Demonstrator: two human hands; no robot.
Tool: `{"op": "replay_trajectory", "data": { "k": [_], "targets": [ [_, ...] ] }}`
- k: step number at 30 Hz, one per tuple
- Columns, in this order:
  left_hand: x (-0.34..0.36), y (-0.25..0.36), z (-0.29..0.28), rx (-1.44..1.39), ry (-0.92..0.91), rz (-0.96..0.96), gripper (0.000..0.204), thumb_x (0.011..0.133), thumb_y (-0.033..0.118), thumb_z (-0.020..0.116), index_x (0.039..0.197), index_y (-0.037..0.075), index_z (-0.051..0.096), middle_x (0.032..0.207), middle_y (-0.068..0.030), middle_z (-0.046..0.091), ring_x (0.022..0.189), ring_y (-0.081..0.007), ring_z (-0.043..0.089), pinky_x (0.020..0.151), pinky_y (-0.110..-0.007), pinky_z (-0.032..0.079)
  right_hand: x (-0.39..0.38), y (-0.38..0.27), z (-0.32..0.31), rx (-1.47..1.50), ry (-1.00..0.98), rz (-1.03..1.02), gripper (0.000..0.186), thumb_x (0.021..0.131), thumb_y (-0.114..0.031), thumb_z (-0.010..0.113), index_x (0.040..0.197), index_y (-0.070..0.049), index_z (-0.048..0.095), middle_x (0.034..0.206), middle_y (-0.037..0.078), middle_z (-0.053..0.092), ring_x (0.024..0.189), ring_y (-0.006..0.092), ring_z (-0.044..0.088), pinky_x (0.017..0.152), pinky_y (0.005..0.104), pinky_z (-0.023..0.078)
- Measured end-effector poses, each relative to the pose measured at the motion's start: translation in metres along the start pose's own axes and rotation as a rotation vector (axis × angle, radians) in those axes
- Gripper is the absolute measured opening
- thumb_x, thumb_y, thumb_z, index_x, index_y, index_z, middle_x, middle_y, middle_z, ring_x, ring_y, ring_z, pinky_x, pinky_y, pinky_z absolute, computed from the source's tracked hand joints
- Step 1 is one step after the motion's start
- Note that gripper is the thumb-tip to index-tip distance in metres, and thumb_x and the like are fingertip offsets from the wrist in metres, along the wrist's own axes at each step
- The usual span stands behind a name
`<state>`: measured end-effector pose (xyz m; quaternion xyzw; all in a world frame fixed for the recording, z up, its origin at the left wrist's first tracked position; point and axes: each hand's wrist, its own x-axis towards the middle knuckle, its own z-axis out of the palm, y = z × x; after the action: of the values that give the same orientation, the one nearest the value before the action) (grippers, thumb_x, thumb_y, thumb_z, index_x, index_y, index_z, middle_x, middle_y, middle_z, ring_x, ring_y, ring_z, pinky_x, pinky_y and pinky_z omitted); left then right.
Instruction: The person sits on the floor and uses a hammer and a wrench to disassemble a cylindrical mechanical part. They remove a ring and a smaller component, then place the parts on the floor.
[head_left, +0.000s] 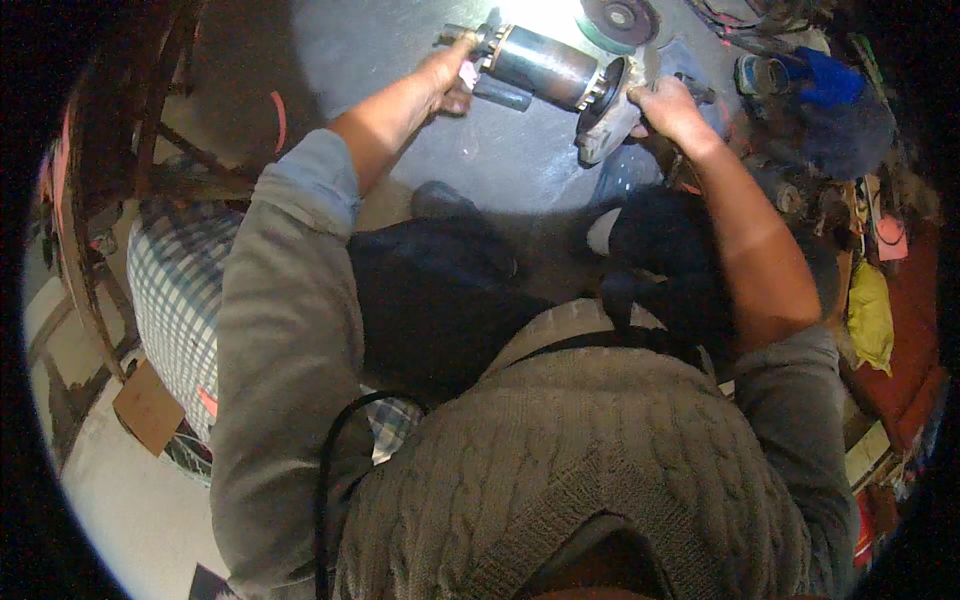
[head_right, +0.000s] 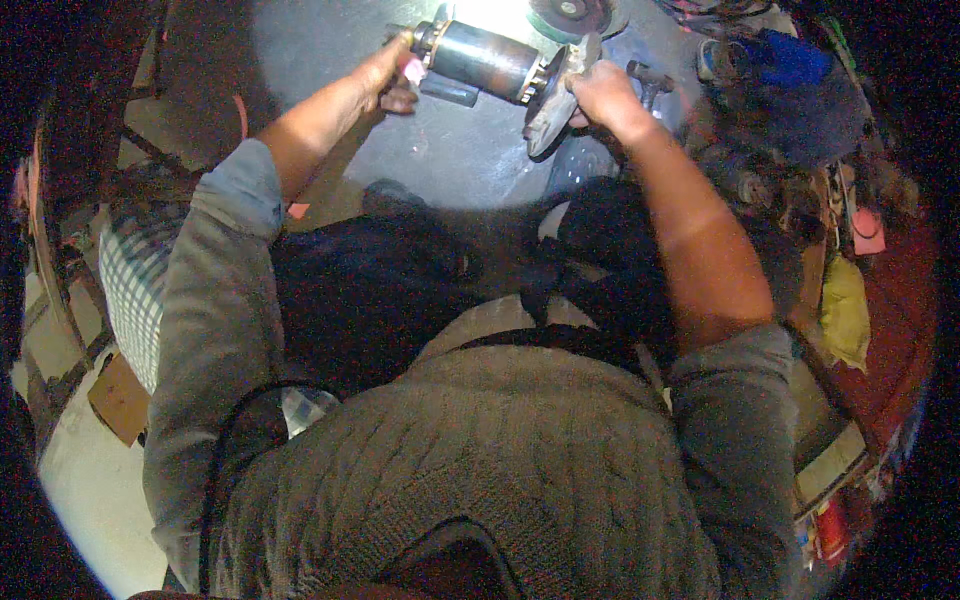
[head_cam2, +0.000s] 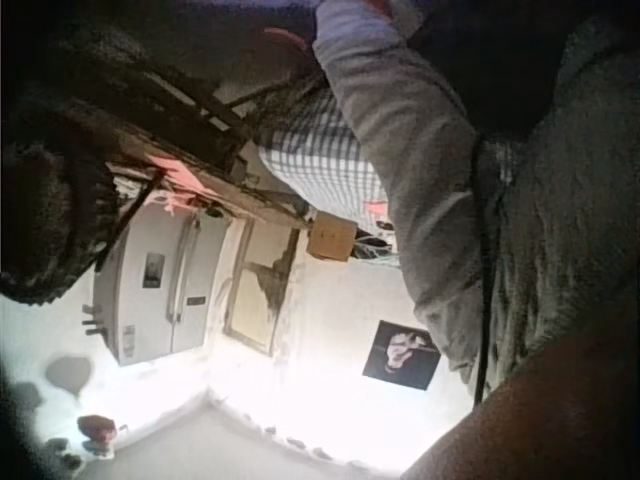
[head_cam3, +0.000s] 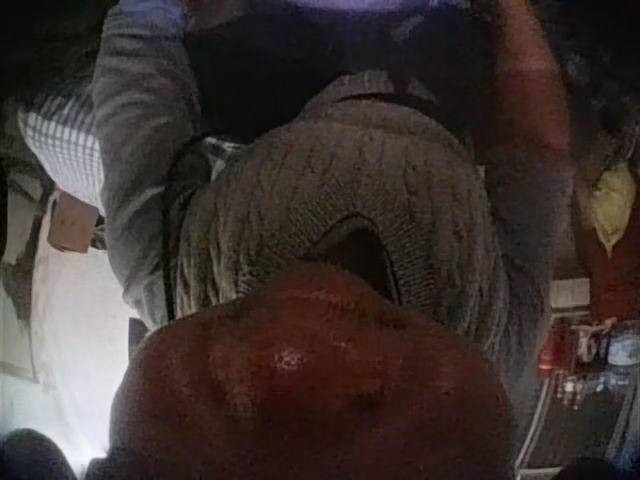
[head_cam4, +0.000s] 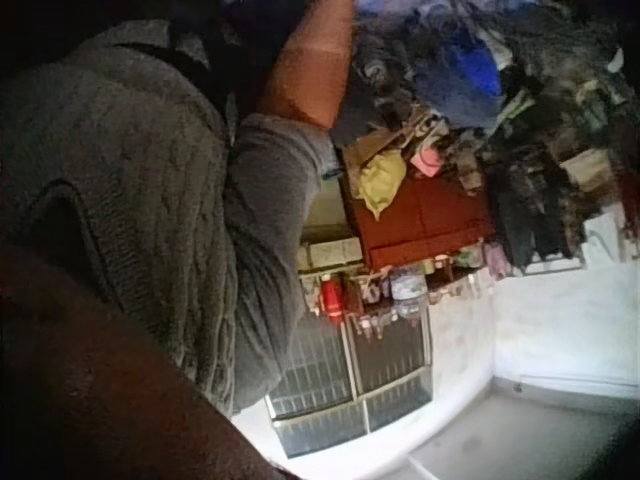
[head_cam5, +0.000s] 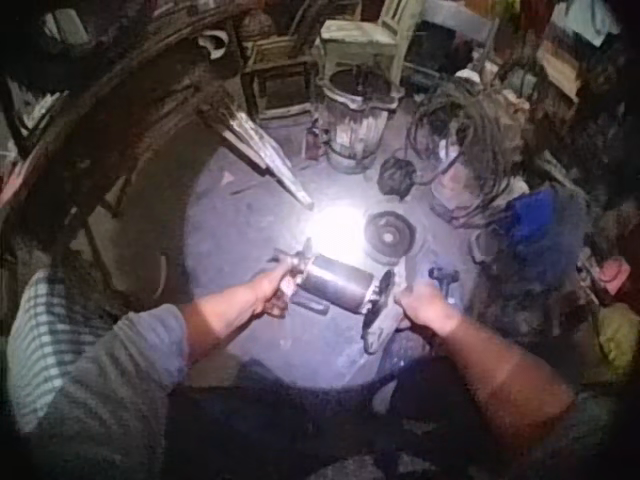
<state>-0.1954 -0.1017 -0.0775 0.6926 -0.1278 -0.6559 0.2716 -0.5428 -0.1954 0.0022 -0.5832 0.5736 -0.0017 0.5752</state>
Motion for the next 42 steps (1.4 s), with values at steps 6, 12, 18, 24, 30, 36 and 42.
{"op": "replay_trajectory", "data": {
  "k": [6, 12, 18, 24, 30, 36, 42],
  "targets": [
    [0.049, 0.027, -0.048, 1.011, 0.547, 0.762, 0.061, 0.097, 0.057, 0.053, 0.110, 0.001, 0.074, 0.118, -0.0261, 0.071, 0.113, -0.0424, 0.067, 0.095, -0.050, 0.053, -0.005, 0.000, 0.001, -0.057, -0.001, -0.021, 0.035, 0.095, -0.022, 0.066, 0.105, 0.012, 0.069, 0.091, 0.024, 0.075, 0.071, 0.0330, 0.075, 0.060, 0.0424, 0.063],
    [0.064, 0.036, -0.047, 1.085, 0.275, 0.560, 0.059, 0.098, 0.052, 0.052, 0.121, 0.001, 0.070, 0.125, -0.0256, 0.068, 0.118, -0.0417, 0.064, 0.103, -0.048, 0.049, 0.009, -0.003, -0.008, -0.259, 0.020, 0.045, 0.036, 0.096, -0.024, 0.065, 0.104, 0.011, 0.069, 0.090, 0.022, 0.075, 0.070, 0.0312, 0.076, 0.060, 0.0412, 0.063],
    [0.020, 0.016, -0.051, 0.999, 0.277, 0.615, 0.043, 0.089, 0.040, 0.073, 0.108, 0.002, 0.070, 0.103, -0.0193, 0.075, 0.098, -0.0310, 0.071, 0.089, -0.043, 0.054, 0.023, -0.008, -0.020, -0.348, -0.079, 0.004, 0.044, 0.093, -0.030, 0.066, 0.108, 0.011, 0.068, 0.099, 0.028, 0.073, 0.091, 0.0413, 0.074, 0.084, 0.0482, 0.058],
    [-0.014, -0.008, -0.047, 0.973, 0.170, 0.527, 0.037, 0.086, 0.026, 0.081, 0.111, 0.001, 0.068, 0.098, -0.0169, 0.074, 0.088, -0.0233, 0.072, 0.078, -0.040, 0.057, 0.030, -0.015, -0.014, -0.871, 0.047, -0.170, 0.050, 0.090, -0.039, 0.064, 0.110, 0.007, 0.070, 0.116, 0.032, 0.068, 0.111, 0.0473, 0.066, 0.097, 0.0512, 0.052],
    [-0.017, -0.012, -0.042, 0.746, 0.083, 0.378, 0.035, 0.095, 0.015, 0.074, 0.124, -0.001, 0.063, 0.099, -0.0179, 0.073, 0.078, -0.0190, 0.071, 0.064, -0.034, 0.057, 0.035, -0.014, -0.006, -0.969, 0.182, -0.108, 0.054, 0.090, -0.045, 0.064, 0.111, 0.004, 0.073, 0.122, 0.029, 0.068, 0.117, 0.0445, 0.064, 0.101, 0.0495, 0.052],
    [0.013, -0.024, -0.043, 0.759, 0.282, 0.580, 0.049, 0.091, 0.024, 0.077, 0.132, 0.001, 0.063, 0.104, -0.0161, 0.075, 0.075, -0.0234, 0.072, 0.068, -0.037, 0.059, 0.016, -0.013, -0.006, -0.926, 0.234, -0.149, 0.053, 0.091, -0.046, 0.067, 0.104, 0.004, 0.074, 0.112, 0.029, 0.070, 0.111, 0.0433, 0.067, 0.096, 0.0496, 0.054],
    [0.038, -0.008, -0.041, 0.847, 0.353, 0.588, 0.048, 0.088, 0.037, 0.076, 0.123, 0.004, 0.071, 0.120, -0.0207, 0.072, 0.112, -0.0355, 0.069, 0.100, -0.042, 0.052, 0.003, -0.011, -0.002, -0.783, 0.246, -0.196, 0.047, 0.090, -0.040, 0.071, 0.100, 0.006, 0.073, 0.093, 0.030, 0.072, 0.091, 0.0431, 0.073, 0.082, 0.0498, 0.058]
  ]
}}
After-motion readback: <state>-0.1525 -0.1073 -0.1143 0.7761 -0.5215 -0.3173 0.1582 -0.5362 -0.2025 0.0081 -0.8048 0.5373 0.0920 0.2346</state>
